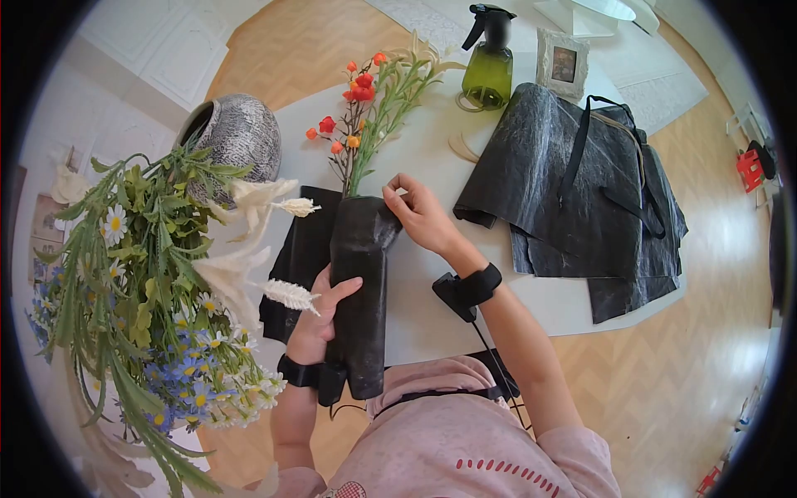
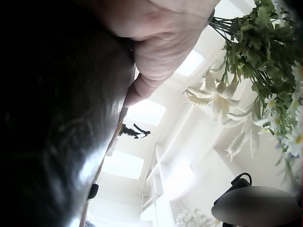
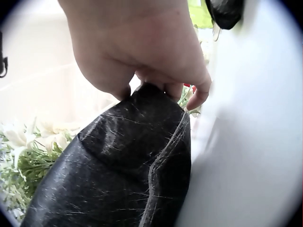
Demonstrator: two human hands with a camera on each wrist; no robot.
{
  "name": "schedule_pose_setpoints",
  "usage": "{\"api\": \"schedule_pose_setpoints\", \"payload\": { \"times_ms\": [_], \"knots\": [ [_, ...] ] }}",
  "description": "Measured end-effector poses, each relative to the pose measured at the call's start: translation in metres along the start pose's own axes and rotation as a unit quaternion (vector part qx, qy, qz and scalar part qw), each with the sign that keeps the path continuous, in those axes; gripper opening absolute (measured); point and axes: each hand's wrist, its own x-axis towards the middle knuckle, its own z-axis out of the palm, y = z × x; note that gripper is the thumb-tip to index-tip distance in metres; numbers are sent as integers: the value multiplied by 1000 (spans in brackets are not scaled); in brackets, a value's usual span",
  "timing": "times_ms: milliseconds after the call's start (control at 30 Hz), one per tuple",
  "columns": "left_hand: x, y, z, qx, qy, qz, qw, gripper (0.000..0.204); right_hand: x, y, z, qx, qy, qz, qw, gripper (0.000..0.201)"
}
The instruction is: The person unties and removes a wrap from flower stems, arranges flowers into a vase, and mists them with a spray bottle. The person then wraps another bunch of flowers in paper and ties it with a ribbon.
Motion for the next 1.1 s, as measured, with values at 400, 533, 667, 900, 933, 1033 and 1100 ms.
{"api": "schedule_pose_setpoints", "payload": {
  "times_ms": [400,533,667,900,933,1033,1100],
  "knots": [
    [-25,11,7,38,15,-28,999,52,4,10,30,-172,101,-106,974,25],
    [-26,14,11,-25,40,-50,998,51,1,5,23,-157,107,-74,979,24],
    [-21,11,12,-8,4,-27,1000,50,-2,0,15,-149,113,-65,980,25],
    [-2,1,24,138,68,110,982,45,-39,-62,3,-365,167,-175,899,24],
    [-2,-2,27,135,70,112,982,45,-48,-65,4,-324,69,-58,942,29],
    [-2,-9,40,160,62,150,974,42,-49,-55,12,-173,-60,57,981,41],
    [-4,-12,53,160,43,146,975,41,-49,-63,11,-181,-41,76,980,45]
  ]
}}
